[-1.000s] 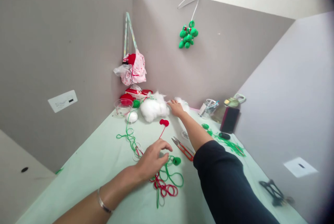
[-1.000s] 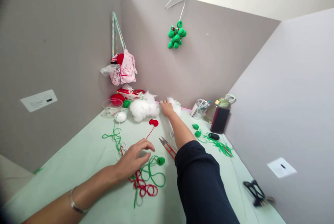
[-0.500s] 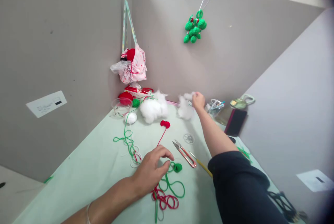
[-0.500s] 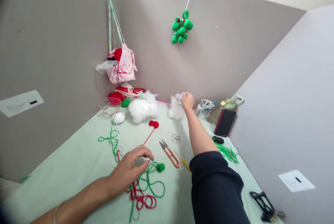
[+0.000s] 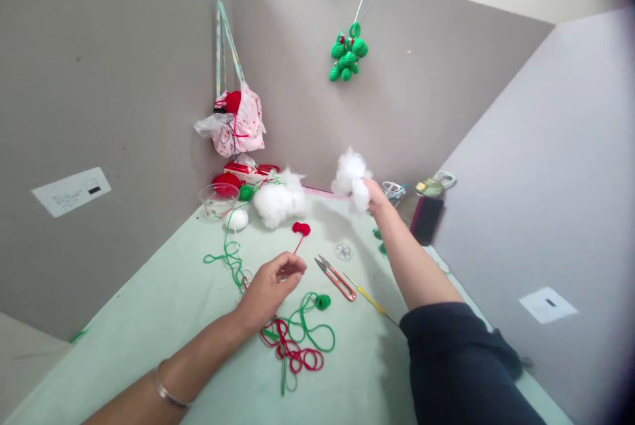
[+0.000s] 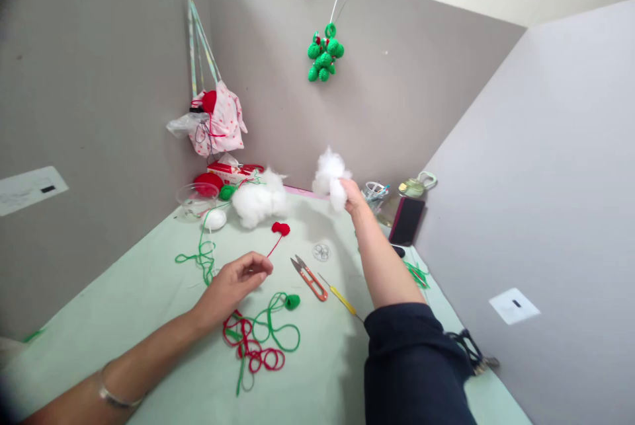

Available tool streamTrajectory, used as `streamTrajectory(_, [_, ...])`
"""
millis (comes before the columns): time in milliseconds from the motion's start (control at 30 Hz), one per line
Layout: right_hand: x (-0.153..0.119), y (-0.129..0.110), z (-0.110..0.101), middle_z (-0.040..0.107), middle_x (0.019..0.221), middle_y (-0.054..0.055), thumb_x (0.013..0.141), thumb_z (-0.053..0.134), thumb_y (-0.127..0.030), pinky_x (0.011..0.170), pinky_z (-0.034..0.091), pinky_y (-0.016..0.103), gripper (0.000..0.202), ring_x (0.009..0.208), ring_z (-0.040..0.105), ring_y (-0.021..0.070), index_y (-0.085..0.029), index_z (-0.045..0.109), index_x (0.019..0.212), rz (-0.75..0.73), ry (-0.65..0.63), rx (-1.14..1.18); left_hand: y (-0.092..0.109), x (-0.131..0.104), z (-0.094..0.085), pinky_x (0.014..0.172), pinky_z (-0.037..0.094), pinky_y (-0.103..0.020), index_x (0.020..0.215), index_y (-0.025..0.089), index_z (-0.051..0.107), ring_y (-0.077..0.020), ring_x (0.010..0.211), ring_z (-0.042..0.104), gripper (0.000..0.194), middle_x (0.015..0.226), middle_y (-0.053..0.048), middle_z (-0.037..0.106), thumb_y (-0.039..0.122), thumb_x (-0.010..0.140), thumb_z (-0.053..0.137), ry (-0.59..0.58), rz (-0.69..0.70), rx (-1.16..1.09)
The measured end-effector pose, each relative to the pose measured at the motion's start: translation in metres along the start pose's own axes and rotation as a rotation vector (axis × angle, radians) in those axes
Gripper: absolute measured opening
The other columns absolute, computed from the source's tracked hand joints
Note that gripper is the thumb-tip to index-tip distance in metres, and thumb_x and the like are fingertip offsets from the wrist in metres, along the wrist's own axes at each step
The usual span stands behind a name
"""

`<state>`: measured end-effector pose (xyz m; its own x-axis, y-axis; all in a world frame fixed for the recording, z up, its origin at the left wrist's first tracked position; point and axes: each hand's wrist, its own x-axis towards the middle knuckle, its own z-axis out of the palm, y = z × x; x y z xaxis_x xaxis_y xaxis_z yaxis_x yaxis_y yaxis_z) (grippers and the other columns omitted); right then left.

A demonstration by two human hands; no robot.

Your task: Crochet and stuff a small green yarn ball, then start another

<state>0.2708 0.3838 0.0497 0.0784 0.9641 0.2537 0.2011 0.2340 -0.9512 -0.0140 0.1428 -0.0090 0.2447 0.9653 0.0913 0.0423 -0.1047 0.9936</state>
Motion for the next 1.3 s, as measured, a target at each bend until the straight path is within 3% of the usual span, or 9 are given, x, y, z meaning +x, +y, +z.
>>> streamTrajectory(200, [-0.092,-0.041,0.012,0.076,0.095,0.007,0.077,0.078,-0.029,0.073,0.057,0.033,0.032,0.083,0.07,0.0224,-0.014,0.073,0.105,-0.002,-0.318,-0.107,0.005,0.016,-0.012,0.086,0.057,-0.037,0.144,0.019,0.037,-0.0204,0.1,0.066,0.075,0.146,-0.019,0.048,0.048,0.083,0.07,0.221,0.03,-0.069])
streamTrajectory(300, [-0.143,-0.062,0.03,0.076,0.101,0.005,0.069,0.078,-0.018,0.076,0.056,0.032,0.038,0.088,0.069,0.0224,-0.018,0.073,0.107,-0.036,-0.518,-0.183,0.013,0.018,-0.012,0.074,0.058,-0.035,0.157,0.024,0.021,-0.0225,0.099,0.067,0.093,0.156,-0.021,0.037,0.055,0.084,0.069,0.226,0.053,-0.069])
streamTrajectory(467, [-0.198,-0.083,0.056,0.07,0.118,0.01,0.082,0.068,-0.022,0.091,0.052,0.041,0.069,0.095,0.066,0.0223,-0.022,0.045,0.148,-0.301,-0.619,-0.663,0.02,0.007,0.01,0.092,0.055,-0.041,0.144,0.022,0.051,-0.0286,0.112,0.063,0.072,0.143,-0.014,0.056,0.043,0.079,0.076,0.197,0.215,0.012])
streamTrajectory(600, [-0.213,-0.079,0.071,0.061,0.136,0.012,0.077,0.07,-0.014,0.1,0.05,0.042,0.094,0.105,0.066,0.022,-0.025,0.025,0.159,-0.352,-0.667,-0.602,0.02,0.002,0.02,0.106,0.044,-0.04,0.087,0.02,0.071,-0.0263,0.107,0.06,0.018,0.103,-0.005,0.068,0.032,0.075,0.077,0.224,0.274,-0.027])
streamTrajectory(667, [-0.215,-0.075,0.077,0.062,0.137,0.011,0.075,0.073,-0.017,0.096,0.052,0.039,0.092,0.1,0.066,0.0205,-0.024,0.031,0.157,-0.291,-0.696,-0.483,0.02,0.004,0.015,0.098,0.048,-0.038,0.076,0.019,0.068,-0.0235,0.093,0.062,0.016,0.087,-0.002,0.067,0.032,0.075,0.077,0.22,0.262,-0.094])
streamTrajectory(867, [-0.216,-0.074,0.066,0.074,0.105,0.005,0.078,0.062,-0.021,0.071,0.054,0.027,0.038,0.087,0.066,0.0188,-0.019,0.069,0.115,-0.123,-0.622,-0.335,0.025,0.023,-0.033,0.08,0.053,-0.027,0.09,0.02,0.06,-0.0151,0.084,0.063,0.016,0.089,-0.002,0.068,0.029,0.08,0.067,0.365,0.184,-0.429])
streamTrajectory(1000, [-0.212,-0.08,0.046,0.072,0.089,0.003,0.078,0.056,-0.021,0.06,0.048,0.023,0.024,0.073,0.064,0.0161,-0.016,0.071,0.096,-0.126,-0.554,-0.416,0.027,0.026,-0.057,0.072,0.054,-0.026,0.087,0.019,0.055,-0.0139,0.079,0.063,0.017,0.089,-0.003,0.066,0.017,0.073,0.065,0.387,0.097,-0.538])
streamTrajectory(1167, [-0.213,-0.089,0.056,0.074,0.095,0.003,0.077,0.054,-0.018,0.068,0.047,0.025,0.029,0.081,0.064,0.0178,-0.017,0.073,0.099,-0.226,-0.5,-0.563,0.028,0.012,-0.039,0.049,0.035,-0.018,0.095,0.018,0.064,-0.0096,0.06,0.053,0.032,0.082,0.0,0.063,0.009,0.065,0.058,0.283,0.066,-0.476])
streamTrajectory(1300, [-0.22,-0.094,0.073,0.076,0.1,0.005,0.077,0.055,-0.016,0.077,0.046,0.03,0.036,0.085,0.065,0.0205,-0.017,0.074,0.108,-0.311,-0.464,-0.682,0.03,0.0,-0.017,0.053,0.035,-0.02,0.089,0.018,0.07,-0.0117,0.065,0.051,0.014,0.08,0.001,0.065,0.02,0.076,0.068,0.208,0.079,-0.387])
